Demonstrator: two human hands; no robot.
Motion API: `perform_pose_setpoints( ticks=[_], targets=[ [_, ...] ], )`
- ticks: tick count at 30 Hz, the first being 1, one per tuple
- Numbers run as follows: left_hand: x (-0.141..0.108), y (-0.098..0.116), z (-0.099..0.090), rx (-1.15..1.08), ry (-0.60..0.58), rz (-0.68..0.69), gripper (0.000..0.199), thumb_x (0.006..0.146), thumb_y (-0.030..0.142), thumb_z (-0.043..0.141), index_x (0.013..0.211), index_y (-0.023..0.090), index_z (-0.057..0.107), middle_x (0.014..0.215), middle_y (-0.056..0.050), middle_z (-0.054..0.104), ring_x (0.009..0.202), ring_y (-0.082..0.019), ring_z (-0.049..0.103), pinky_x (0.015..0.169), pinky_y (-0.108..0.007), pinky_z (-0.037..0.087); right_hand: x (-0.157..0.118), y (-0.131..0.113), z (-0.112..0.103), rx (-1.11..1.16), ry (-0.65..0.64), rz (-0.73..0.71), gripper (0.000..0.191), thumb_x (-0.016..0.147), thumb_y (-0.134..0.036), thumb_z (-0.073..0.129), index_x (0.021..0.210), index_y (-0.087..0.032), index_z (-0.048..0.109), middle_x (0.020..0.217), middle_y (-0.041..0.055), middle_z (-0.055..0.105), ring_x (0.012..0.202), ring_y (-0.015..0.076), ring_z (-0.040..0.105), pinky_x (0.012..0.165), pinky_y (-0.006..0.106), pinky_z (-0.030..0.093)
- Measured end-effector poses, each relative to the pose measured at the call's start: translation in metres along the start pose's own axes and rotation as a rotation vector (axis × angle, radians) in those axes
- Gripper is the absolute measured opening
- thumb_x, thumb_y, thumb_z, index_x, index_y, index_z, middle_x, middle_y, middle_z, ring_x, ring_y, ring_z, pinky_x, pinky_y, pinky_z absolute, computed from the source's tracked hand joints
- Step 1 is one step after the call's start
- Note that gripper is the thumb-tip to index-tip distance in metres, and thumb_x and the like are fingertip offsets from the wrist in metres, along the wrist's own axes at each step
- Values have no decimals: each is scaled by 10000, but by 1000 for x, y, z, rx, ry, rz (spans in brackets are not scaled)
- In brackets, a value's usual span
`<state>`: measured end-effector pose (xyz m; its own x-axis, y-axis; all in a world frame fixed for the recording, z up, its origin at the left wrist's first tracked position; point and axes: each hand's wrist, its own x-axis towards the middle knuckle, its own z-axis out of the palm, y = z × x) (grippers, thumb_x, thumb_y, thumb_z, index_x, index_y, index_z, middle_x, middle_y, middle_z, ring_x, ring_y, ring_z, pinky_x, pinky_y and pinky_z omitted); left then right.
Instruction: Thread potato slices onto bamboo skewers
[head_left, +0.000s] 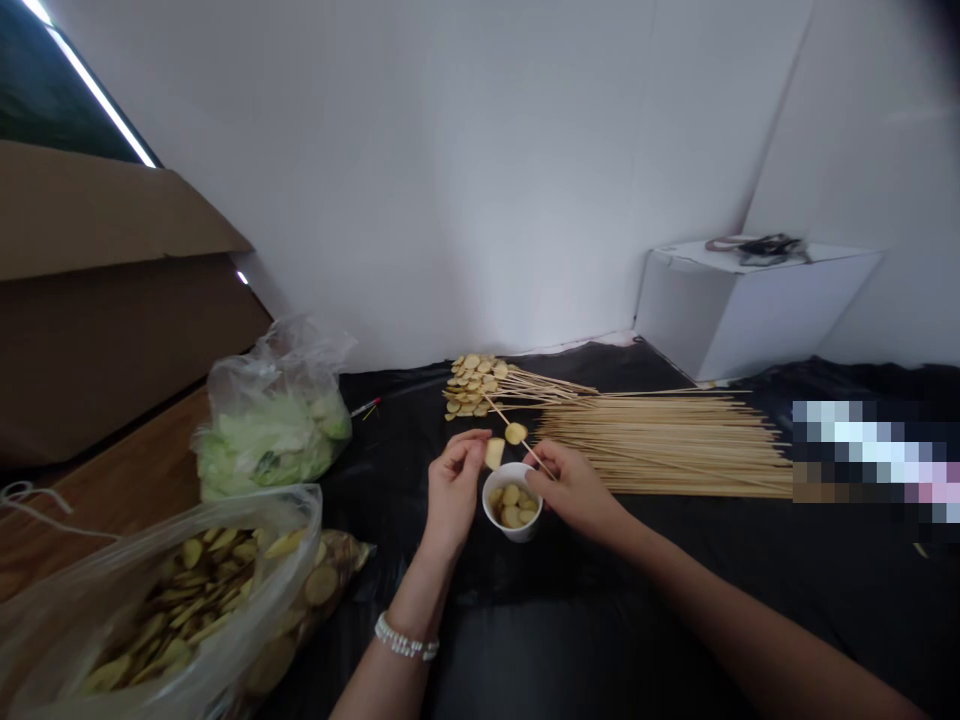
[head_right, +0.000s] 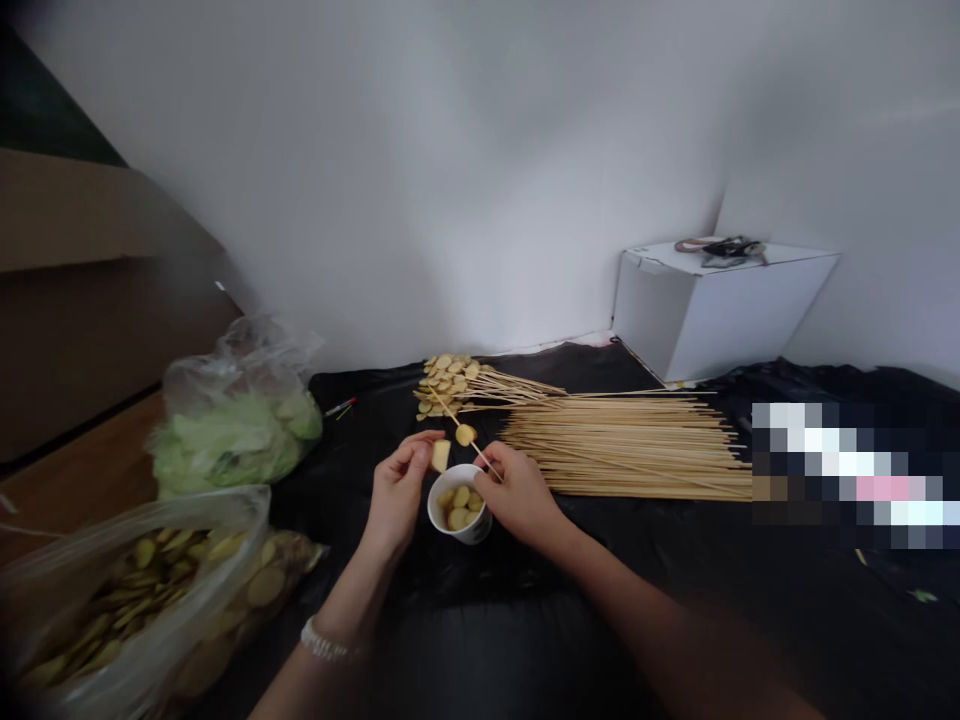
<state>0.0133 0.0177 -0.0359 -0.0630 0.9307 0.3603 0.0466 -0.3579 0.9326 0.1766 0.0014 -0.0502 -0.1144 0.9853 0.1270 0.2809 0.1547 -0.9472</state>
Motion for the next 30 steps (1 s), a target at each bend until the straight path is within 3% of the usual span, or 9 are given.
perform_pose_setpoints(
  ticks=[4, 7, 13, 19, 25, 30],
  targets=[
    [1, -12, 0, -250, 52, -231, 279, 745, 446, 653, 703, 170, 647, 623, 13, 596, 543, -96, 499, 537, -209, 393, -3, -8, -1, 124, -69, 54, 102, 745, -249, 548, 820, -181, 561, 532, -58, 520, 458, 87, 455, 436, 192, 319],
    [-1, -11, 3, -302, 21, -322, 319, 706, 468, 683, 652, 163, 612, 540, 41, 549, 467, -76, 445, 477, -198, 350, -4, -13, -3, 256, -131, 100, 126, 766, -297, 566, 804, -177, 549, 508, -69, 489, 440, 77, 430, 425, 186, 294],
    [-4, -3, 4, -196, -19, -222, 279, 702, 417, 702, 726, 139, 688, 657, 1, 633, 566, -94, 508, 543, -198, 399, -3, -12, -4, 377, -148, 153, 297, 813, -453, 548, 697, -189, 475, 461, -82, 433, 405, 53, 334, 415, 184, 234],
    [-7, 0, 6, -226, -87, -262, 296, 716, 422, 683, 764, 131, 707, 705, -49, 682, 611, -143, 574, 588, -248, 450, 0, -6, -3, 390, -142, 147, 334, 788, -509, 567, 735, -187, 495, 476, -82, 433, 419, 53, 327, 422, 188, 225],
    [-2, -16, 3, -262, 36, -237, 254, 689, 398, 713, 718, 146, 699, 649, -5, 641, 568, -104, 532, 570, -220, 430, 0, -9, -7, 256, -18, 59, 297, 711, -399, 667, 888, -165, 617, 522, -79, 420, 485, 72, 353, 464, 205, 268],
    [0, -20, 2, -255, 27, -243, 232, 683, 375, 725, 761, 156, 712, 672, -8, 653, 598, -107, 553, 581, -218, 438, 0, -9, -7, 80, 17, -23, 271, 711, -392, 664, 862, -168, 694, 490, -79, 358, 466, 72, 307, 454, 217, 226]
  ],
)
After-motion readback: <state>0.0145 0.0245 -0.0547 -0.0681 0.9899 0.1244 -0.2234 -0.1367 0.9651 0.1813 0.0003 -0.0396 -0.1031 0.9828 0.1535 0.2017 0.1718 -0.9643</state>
